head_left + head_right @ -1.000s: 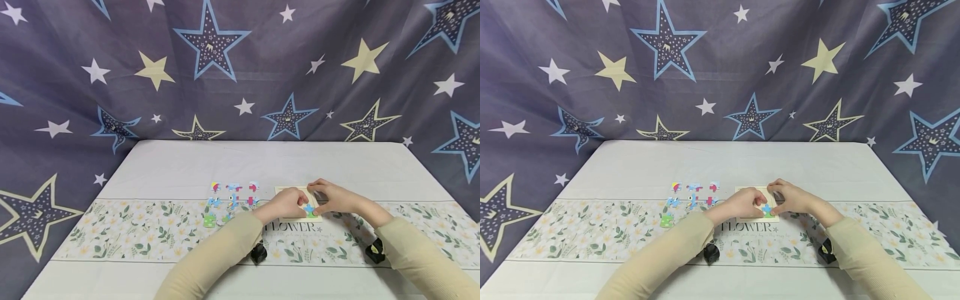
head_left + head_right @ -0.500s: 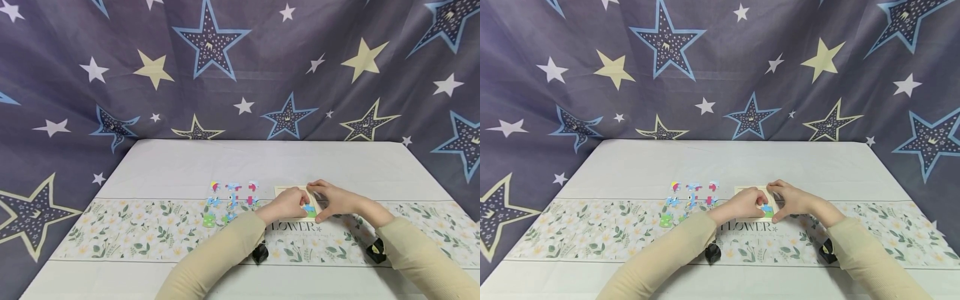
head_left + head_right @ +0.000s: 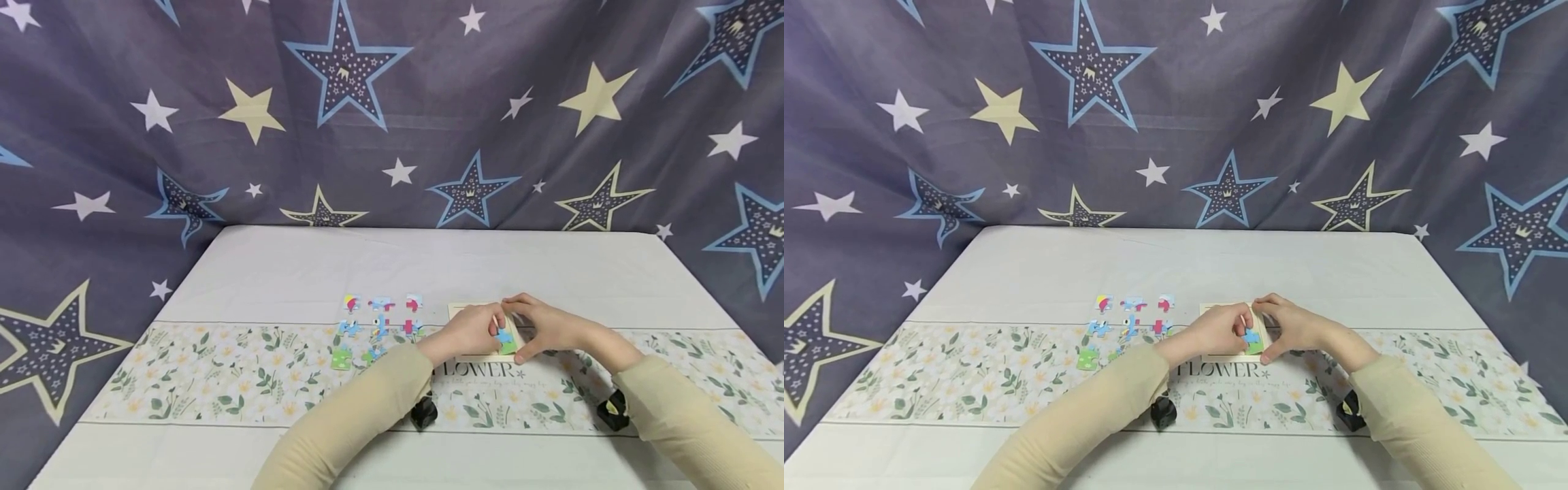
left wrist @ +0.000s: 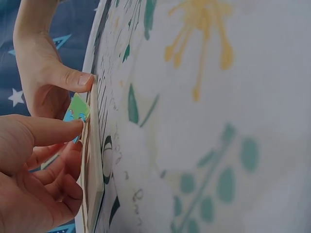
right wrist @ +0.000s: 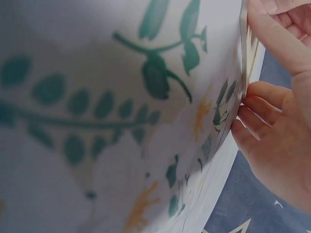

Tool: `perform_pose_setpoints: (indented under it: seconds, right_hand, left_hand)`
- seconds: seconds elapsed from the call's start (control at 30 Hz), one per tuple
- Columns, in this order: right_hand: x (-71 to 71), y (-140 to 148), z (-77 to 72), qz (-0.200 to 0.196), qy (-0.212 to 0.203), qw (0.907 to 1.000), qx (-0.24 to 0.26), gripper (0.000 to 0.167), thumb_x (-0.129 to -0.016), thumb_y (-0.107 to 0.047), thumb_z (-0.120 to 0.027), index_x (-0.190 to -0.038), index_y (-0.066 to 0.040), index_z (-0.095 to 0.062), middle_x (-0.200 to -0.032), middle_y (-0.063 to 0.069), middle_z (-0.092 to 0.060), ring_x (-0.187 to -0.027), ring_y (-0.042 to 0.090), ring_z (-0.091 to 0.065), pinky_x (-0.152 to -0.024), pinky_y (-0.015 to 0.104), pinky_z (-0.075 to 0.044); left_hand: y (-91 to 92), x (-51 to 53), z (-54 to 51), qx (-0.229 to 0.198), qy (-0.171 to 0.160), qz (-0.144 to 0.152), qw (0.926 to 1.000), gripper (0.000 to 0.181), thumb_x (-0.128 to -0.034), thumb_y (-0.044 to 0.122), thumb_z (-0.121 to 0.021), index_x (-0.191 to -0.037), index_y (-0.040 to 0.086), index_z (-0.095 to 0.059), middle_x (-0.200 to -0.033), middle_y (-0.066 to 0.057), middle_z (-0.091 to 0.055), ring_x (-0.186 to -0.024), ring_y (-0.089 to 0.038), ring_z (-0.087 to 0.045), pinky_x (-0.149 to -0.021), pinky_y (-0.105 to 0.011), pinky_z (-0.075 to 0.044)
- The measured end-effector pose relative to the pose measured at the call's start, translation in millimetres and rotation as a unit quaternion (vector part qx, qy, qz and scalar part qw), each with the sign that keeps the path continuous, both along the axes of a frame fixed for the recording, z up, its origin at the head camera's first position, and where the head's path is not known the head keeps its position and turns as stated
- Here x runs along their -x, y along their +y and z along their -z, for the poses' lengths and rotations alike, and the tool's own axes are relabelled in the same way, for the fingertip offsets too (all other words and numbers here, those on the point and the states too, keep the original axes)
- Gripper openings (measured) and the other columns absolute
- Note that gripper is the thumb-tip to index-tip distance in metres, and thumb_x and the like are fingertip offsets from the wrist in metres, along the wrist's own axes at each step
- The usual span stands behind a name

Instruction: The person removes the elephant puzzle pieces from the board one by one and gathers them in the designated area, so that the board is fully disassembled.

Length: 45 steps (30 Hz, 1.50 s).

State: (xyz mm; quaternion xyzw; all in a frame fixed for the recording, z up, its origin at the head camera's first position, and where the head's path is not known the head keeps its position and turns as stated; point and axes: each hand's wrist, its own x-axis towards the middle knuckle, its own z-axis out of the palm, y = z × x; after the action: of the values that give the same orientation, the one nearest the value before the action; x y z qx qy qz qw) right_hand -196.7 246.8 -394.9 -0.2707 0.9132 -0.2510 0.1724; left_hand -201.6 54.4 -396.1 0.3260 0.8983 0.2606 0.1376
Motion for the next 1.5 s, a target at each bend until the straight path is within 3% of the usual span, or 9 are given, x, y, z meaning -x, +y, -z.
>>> perform_pose_setpoints:
  seconds: [0.3,0.6,0.9,1.23,1.5]
  right_hand:
    - [0.3,-0.1,0.0,-0.004,-0.004,0.9999,0.013,0.100,-0.066,-0.041,-0.078,-0.137,0.008,-0.028,-0.137,0.023,-0.028,-0.125,0.044,-0.029,-0.094,0.057,-0.033]
    - [2.2,0.4,0.0,-0.007,0.005,1.0000,0.004,0.100,-0.065,-0.042,-0.078,-0.136,0.009,-0.030,-0.137,0.024,-0.029,-0.125,0.044,-0.030,-0.095,0.057,-0.032]
    - [1.9,1.6,0.3,-0.005,-0.001,1.0000,-0.006,0.101,-0.065,-0.044,-0.077,-0.137,0.007,-0.029,-0.139,0.023,-0.027,-0.126,0.044,-0.028,-0.094,0.055,-0.034]
    - [1.4,0.2,-0.6,-0.004,-0.001,1.0000,-0.009,0.101,-0.064,-0.046,-0.076,-0.138,0.006,-0.029,-0.140,0.023,-0.027,-0.126,0.044,-0.028,-0.095,0.055,-0.033]
    - [2.7,-1.3,-0.4,0.004,0.014,0.9997,-0.021,0.105,-0.061,-0.048,-0.077,-0.137,0.005,-0.030,-0.137,0.021,-0.031,-0.125,0.042,-0.031,-0.096,0.055,-0.033]
  left_hand:
    - [-2.6,-1.2,0.6,-0.037,-0.006,-0.011,0.9993,0.019,-0.0797,0.016,-0.070,-0.090,0.018,-0.054,-0.069,0.010,-0.055,-0.059,-0.004,-0.051,-0.060,-0.016,-0.039]
    - [-8.8,-0.6,-5.2,-0.065,-0.028,-0.013,0.9974,0.017,-0.0790,0.015,-0.070,-0.090,0.017,-0.057,-0.072,0.009,-0.057,-0.063,-0.004,-0.052,-0.062,-0.016,-0.040]
    - [-26.6,6.7,-7.4,-0.074,-0.036,-0.009,0.9966,0.016,-0.0802,0.015,-0.069,-0.091,0.018,-0.058,-0.075,0.007,-0.056,-0.061,-0.006,-0.051,-0.056,-0.018,-0.041]
    - [-47.5,9.8,-10.5,-0.077,-0.028,-0.007,0.9966,0.015,-0.0802,0.017,-0.069,-0.091,0.019,-0.059,-0.076,0.009,-0.058,-0.065,-0.006,-0.053,-0.060,-0.018,-0.041]
    - [-68.3,11.9,-8.2,-0.091,-0.040,0.003,0.9950,0.016,-0.0810,0.014,-0.068,-0.094,0.016,-0.059,-0.078,0.006,-0.058,-0.068,-0.006,-0.055,-0.059,-0.019,-0.045]
